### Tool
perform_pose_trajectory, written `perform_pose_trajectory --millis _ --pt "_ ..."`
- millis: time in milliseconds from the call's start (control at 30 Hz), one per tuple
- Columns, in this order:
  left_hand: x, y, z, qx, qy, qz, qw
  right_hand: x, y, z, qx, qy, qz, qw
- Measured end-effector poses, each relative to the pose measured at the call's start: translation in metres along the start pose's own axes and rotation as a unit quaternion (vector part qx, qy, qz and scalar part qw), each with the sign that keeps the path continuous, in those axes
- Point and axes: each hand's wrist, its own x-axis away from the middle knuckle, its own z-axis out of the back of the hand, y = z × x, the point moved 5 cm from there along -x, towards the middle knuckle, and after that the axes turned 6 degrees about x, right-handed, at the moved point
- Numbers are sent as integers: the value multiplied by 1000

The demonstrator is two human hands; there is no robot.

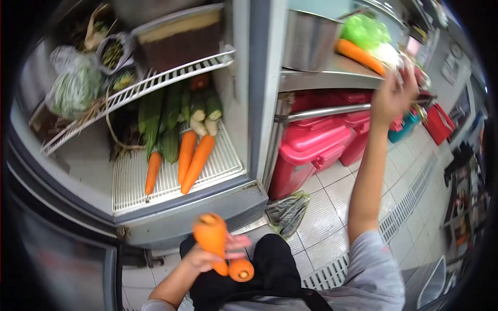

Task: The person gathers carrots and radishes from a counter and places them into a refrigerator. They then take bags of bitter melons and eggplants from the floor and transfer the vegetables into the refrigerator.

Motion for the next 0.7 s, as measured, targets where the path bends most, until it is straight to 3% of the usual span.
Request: perform_pose_trajectory --millis 33,100,167,267,367,400,433,467,500,533,567,600,667,700 --pt "6 -26 9 -58 2 64 996 35 -26 21 -167 70 -56 982" --pt "15 -51 19 -30 -7 86 996 105 -49 43 -163 -75 -18 984" --pt "23 -38 7 -126 -12 59 990 142 -30 33 -142 -155 -92 973" --pt "44 -20 17 -174 -29 48 983 123 -21 9 -109 -128 -141 976" --pt "59 4 24 -106 -12 -65 992 72 17 -10 -94 -5 -54 994" --pt "61 10 27 -73 1 -82 994 40 35 -19 111 -17 116 987" --pt "64 13 31 -49 -5 -103 993 16 70 -35 71 -10 66 995" --pt "66 15 35 -33 -22 -115 993 -17 114 -57 266 -32 190 945" --pt "67 17 37 -21 -39 -130 990 -16 104 -70 298 0 218 929" --pt "66 16 36 -15 -35 -128 991 -25 117 -85 290 -144 85 942" --pt "65 17 36 -21 -8 -156 988 -48 139 -90 291 -149 83 941" --pt "66 21 35 -29 17 -185 982 -65 200 -114 359 -454 0 815" --pt "73 28 33 -53 32 -182 981 -45 242 -124 377 -698 -82 604" --pt "74 39 32 -79 44 -181 979 -37 244 -128 411 -619 -32 668"
